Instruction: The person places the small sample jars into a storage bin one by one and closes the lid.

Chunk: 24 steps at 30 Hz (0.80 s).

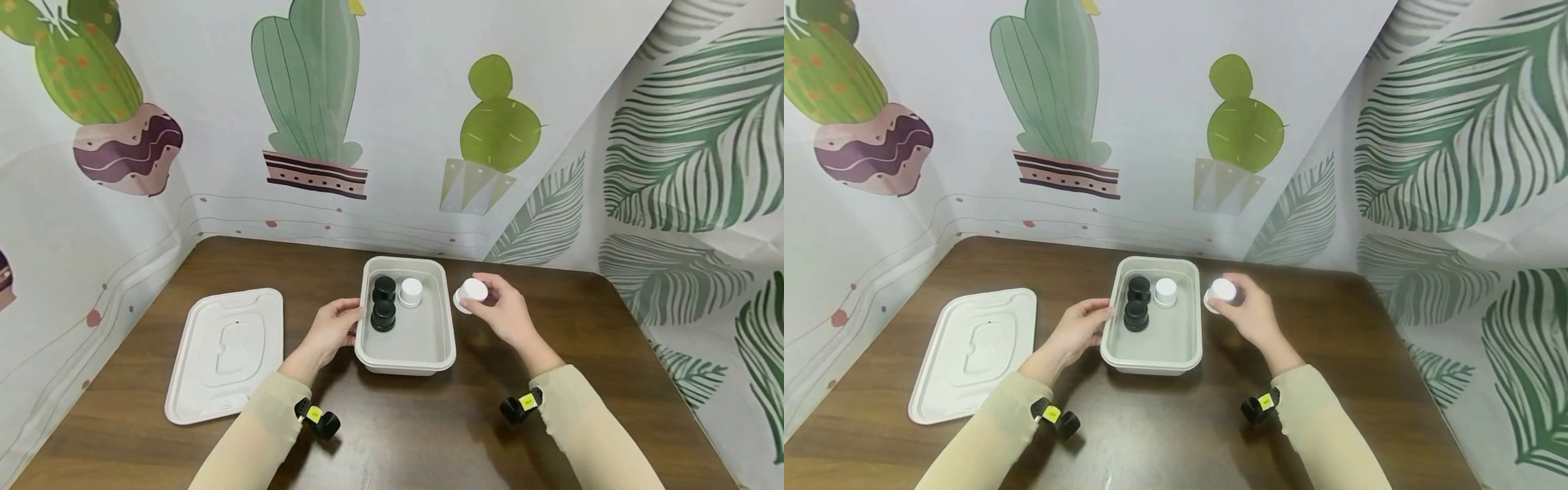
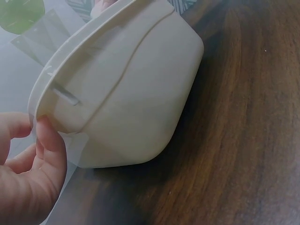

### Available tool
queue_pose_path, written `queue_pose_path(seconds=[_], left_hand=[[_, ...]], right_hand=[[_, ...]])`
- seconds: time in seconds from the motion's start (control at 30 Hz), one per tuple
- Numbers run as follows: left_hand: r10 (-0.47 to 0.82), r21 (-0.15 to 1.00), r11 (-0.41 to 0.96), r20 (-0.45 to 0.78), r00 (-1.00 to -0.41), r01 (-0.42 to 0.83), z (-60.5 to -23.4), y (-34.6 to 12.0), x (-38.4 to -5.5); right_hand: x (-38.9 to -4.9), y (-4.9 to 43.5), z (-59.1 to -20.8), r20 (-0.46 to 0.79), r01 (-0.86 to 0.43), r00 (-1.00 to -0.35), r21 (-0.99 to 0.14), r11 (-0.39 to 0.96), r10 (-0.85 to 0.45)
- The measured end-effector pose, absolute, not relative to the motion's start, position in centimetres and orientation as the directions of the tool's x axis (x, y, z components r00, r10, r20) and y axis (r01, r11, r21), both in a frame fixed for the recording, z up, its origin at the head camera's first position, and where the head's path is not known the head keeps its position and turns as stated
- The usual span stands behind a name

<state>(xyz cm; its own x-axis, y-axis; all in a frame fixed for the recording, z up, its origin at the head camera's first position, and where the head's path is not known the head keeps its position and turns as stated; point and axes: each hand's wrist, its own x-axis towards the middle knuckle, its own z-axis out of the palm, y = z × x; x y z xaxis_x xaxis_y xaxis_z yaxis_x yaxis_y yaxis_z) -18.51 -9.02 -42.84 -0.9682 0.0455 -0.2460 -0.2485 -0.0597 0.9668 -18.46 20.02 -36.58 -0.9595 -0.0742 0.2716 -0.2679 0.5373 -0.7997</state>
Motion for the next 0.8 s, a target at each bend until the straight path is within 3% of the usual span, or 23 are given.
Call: queue_pose_path(seconds=[0.8], left_hand=[[0.048, 0.969, -0.07, -0.232, -0.971, -0.235, -42.9, -9.0, -18.5]], right_hand=[[-18.4, 18.1, -36.1, 0.282, -0.32, -0.947, -0.803, 0.502, -0.152]])
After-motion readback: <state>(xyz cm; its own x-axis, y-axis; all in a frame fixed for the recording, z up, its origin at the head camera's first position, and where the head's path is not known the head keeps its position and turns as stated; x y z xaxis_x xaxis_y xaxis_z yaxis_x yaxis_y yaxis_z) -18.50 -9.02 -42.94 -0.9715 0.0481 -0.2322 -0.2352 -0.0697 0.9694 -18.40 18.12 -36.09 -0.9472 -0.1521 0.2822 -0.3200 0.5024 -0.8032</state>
